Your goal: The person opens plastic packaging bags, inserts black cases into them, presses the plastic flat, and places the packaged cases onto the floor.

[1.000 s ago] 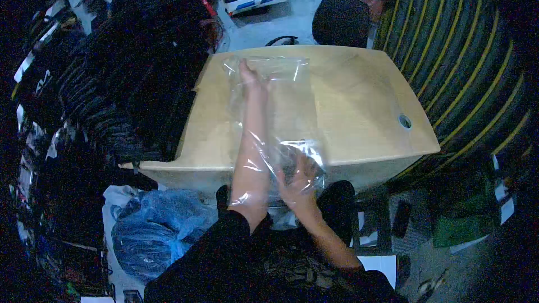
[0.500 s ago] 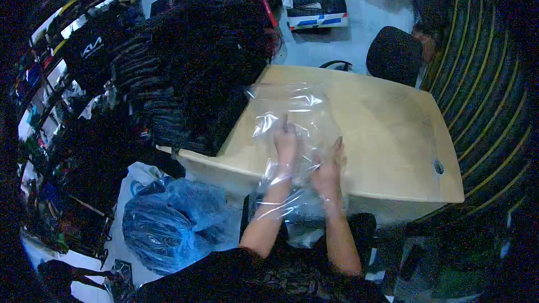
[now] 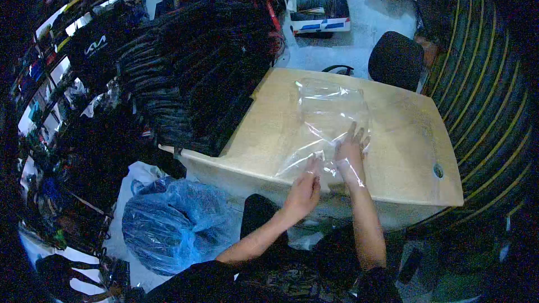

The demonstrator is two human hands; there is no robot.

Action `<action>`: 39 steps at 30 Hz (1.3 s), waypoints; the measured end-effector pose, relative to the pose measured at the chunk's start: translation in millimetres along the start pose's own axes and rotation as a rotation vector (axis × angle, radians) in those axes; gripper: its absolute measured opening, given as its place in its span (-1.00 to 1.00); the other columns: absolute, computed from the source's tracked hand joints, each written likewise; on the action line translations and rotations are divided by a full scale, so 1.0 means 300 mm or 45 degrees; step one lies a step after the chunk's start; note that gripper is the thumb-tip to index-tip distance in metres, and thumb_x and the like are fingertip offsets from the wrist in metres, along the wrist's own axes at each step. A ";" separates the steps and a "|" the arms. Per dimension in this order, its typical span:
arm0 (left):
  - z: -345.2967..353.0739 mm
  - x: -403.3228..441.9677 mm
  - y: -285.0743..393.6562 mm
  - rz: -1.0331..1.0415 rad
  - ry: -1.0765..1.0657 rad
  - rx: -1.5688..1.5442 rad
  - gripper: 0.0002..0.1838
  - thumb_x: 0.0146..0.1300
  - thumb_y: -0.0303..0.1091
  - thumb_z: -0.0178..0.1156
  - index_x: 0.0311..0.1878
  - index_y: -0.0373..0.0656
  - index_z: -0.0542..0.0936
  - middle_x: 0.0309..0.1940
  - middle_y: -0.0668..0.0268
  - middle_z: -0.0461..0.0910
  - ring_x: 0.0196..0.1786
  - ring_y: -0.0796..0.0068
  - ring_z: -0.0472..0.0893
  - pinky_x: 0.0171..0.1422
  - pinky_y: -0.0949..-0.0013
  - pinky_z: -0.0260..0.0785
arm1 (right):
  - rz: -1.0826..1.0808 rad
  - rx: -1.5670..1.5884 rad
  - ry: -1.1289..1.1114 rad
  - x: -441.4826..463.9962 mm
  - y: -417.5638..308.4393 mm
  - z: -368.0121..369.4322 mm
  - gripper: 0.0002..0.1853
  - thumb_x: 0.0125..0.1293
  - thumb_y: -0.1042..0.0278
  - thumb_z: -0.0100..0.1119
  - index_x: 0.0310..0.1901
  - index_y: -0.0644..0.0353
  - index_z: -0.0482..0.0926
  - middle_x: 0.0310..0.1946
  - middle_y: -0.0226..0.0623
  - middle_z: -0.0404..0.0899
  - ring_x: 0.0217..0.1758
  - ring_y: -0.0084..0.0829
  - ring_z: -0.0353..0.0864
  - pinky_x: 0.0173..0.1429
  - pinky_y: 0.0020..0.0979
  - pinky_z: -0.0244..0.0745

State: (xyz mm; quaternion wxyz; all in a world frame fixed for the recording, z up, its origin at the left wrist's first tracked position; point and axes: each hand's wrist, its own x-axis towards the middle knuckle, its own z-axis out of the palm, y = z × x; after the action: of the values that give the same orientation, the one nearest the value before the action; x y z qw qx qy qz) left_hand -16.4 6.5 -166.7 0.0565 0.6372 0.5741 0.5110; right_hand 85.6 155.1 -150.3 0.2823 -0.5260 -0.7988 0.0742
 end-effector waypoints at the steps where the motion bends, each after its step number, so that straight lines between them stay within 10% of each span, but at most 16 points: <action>1: -0.024 0.026 -0.006 -0.092 -0.046 -0.020 -0.35 0.24 -0.57 -0.04 0.42 -0.21 0.09 0.23 -0.26 0.28 0.12 -0.29 0.42 0.16 0.02 0.33 | -0.246 -0.021 0.072 -0.036 0.110 0.106 -0.26 0.32 0.31 0.02 0.38 0.51 -0.08 0.40 0.24 0.03 0.52 0.09 -0.11 0.55 -0.07 -0.29; 4: -0.097 0.104 -0.020 -0.318 -0.169 -0.065 -0.47 0.27 -0.53 -0.02 0.33 -0.20 0.26 0.09 -0.26 0.39 -0.02 -0.27 0.51 0.06 0.00 0.36 | -0.579 -0.508 -0.469 -0.184 -0.127 -0.178 -0.64 0.34 0.31 -0.07 0.03 0.38 0.50 0.13 0.17 0.40 0.29 0.07 0.29 0.38 -0.06 0.15; 7: -0.149 0.131 -0.072 -0.243 -0.311 -0.031 -0.67 0.28 -0.54 -0.09 0.10 -0.28 0.45 -0.13 -0.20 0.55 -0.05 -0.17 0.53 0.01 0.02 0.40 | -0.464 -0.331 -1.089 -0.267 -0.337 -0.437 -0.75 0.27 0.27 0.09 -0.10 0.19 0.60 -0.26 0.05 0.62 -0.09 -0.03 0.62 0.04 -0.08 0.50; 13: -0.486 0.047 0.062 -0.074 -1.275 -0.244 -0.55 0.39 -0.35 -0.02 0.29 -0.32 0.34 0.10 0.00 0.53 0.13 0.14 0.54 0.28 0.23 0.29 | -1.591 0.572 0.032 0.178 -0.891 -0.561 -0.61 0.13 0.16 0.29 -0.13 0.30 0.59 -0.30 -0.05 0.65 -0.24 -0.10 0.67 -0.14 -0.23 0.56; 22: -0.807 0.040 -0.058 -0.411 -0.362 -1.008 -0.54 0.47 -0.32 -0.10 0.34 -0.36 0.26 0.16 -0.03 0.47 0.20 0.19 0.51 0.29 0.23 0.35 | -1.367 0.196 -0.001 0.725 -1.634 -0.279 0.19 -0.17 -0.54 0.25 0.40 0.17 0.19 0.26 0.08 0.36 0.33 0.01 0.35 0.40 -0.20 0.26; 32: -1.089 0.184 -0.198 -0.291 0.560 -1.152 -0.67 0.40 -0.34 -0.02 0.12 -0.37 0.41 -0.27 0.09 0.61 -0.25 0.19 0.69 -0.11 0.26 0.59 | -1.425 -0.056 0.130 0.601 -1.596 -0.275 -0.50 0.14 -0.04 0.18 -0.17 0.33 0.66 -0.25 0.16 0.63 -0.13 0.05 0.64 0.01 -0.13 0.58; 39: -1.354 0.438 -0.239 -0.149 0.966 -1.137 -0.36 0.41 -0.20 0.01 0.34 -0.48 0.07 0.22 -0.16 0.29 0.19 -0.09 0.48 0.23 0.06 0.44 | -1.424 0.211 0.611 0.516 -1.521 -0.251 -0.69 0.10 0.15 0.11 -0.44 0.27 0.63 -0.45 0.01 0.64 -0.32 0.01 0.67 -0.16 -0.09 0.61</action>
State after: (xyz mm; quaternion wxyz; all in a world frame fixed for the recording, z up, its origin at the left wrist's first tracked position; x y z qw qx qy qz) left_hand -379.5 -74.9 54.8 0.1382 0.2917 0.3176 0.8916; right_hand -283.3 79.5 159.4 0.4903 -0.0056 -0.8596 -0.1438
